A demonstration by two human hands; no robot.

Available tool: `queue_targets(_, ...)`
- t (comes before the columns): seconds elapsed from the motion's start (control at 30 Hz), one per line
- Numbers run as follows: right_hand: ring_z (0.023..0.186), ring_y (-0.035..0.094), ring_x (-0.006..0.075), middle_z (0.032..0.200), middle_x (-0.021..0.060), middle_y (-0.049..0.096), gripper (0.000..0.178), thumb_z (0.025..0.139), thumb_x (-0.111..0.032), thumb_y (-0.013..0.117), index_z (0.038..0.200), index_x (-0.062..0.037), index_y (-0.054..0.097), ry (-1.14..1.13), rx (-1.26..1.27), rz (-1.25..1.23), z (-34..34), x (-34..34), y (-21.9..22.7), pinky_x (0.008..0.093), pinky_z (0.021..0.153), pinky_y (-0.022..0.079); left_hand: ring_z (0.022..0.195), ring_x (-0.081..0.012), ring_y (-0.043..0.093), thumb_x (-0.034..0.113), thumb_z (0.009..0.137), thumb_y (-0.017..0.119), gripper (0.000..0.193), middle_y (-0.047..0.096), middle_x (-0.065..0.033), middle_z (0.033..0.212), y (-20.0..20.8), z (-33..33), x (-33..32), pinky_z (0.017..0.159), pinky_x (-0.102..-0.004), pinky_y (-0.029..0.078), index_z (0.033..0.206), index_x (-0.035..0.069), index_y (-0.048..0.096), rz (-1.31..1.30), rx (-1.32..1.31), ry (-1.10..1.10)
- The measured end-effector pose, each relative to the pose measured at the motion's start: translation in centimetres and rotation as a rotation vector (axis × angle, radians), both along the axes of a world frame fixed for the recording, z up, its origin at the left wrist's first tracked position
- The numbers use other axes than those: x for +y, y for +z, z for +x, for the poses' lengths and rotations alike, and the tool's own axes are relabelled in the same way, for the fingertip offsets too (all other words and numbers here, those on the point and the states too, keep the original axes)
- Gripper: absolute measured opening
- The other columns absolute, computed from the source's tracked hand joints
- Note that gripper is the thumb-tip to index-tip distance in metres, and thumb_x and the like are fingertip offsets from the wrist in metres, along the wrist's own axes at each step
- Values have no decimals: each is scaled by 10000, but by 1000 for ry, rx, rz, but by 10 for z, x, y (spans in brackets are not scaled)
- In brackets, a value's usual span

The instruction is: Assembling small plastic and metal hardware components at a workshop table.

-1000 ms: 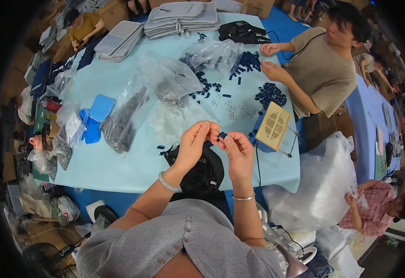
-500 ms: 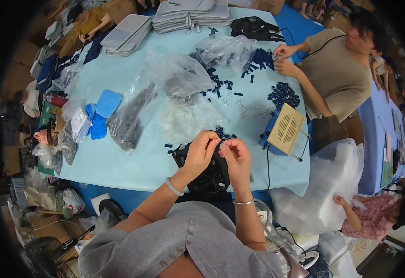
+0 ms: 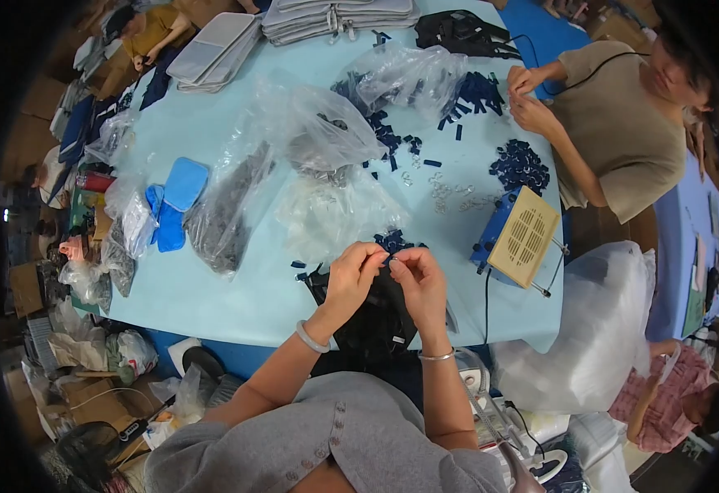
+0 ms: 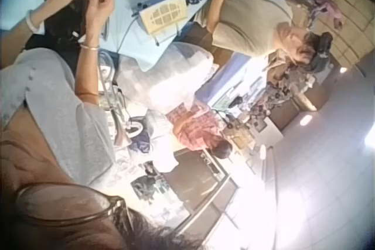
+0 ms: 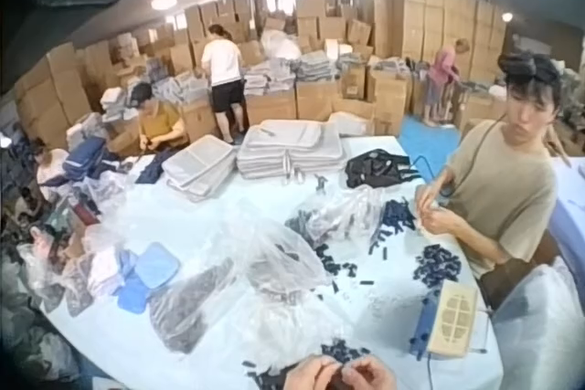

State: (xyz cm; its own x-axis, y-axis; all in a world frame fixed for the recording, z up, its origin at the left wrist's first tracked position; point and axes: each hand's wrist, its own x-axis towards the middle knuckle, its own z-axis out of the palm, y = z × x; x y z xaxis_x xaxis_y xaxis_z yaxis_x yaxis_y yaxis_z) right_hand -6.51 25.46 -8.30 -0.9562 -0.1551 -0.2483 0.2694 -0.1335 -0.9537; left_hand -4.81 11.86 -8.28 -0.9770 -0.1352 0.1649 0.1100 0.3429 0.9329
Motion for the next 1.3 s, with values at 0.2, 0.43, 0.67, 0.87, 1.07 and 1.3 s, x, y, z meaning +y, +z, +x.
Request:
queue_targets(0.2,669,567,84,745,28,610,94,810,-67,637,867,-4,598,-14,60,367,-27,7,-45,211,626,455,706,-165,601,78,879,554,176,576,-103,938,-8,2,-9,582,-237,467,1044,20,579,124,-178,85)
queue_targets(0.43,643,595,227,694,111,606,87,747,-98,663,801,-37,632,68,377,755,-72,-5,-82,319,595,462,698,-132,590,49,871,557,149,581,-84,925,-14,17,-19,565,-216,453,1012,21,598,124,-177,81)
queue_targets(0.67,669,587,309,690,126,601,83,768,-141,629,792,-63,639,45,493,809,-170,-36,-105,390,582,455,679,-131,582,15,852,564,115,595,-79,858,-19,24,-25,569,-217,453,952,12,621,101,-173,65)
queue_targets(0.87,742,595,320,804,111,611,48,763,-118,618,788,-79,631,-83,633,955,-223,-57,-154,417,621,476,648,-141,572,5,847,565,108,599,-82,848,-16,25,-26,569,-230,451,934,12,627,112,-213,62)
queue_targets(1.07,804,592,302,870,94,593,28,760,-106,619,781,-90,609,13,469,1117,-221,-83,-134,409,664,479,641,-141,575,-3,844,565,107,598,-86,845,-17,26,-29,570,-230,457,930,9,626,95,-253,59)
queue_targets(1.3,825,584,292,824,93,586,147,744,-154,656,854,-87,585,-39,391,1118,-218,-81,-133,408,661,485,640,-147,575,-9,840,565,107,601,-89,846,-17,26,-30,572,-230,456,927,4,626,67,-231,23)
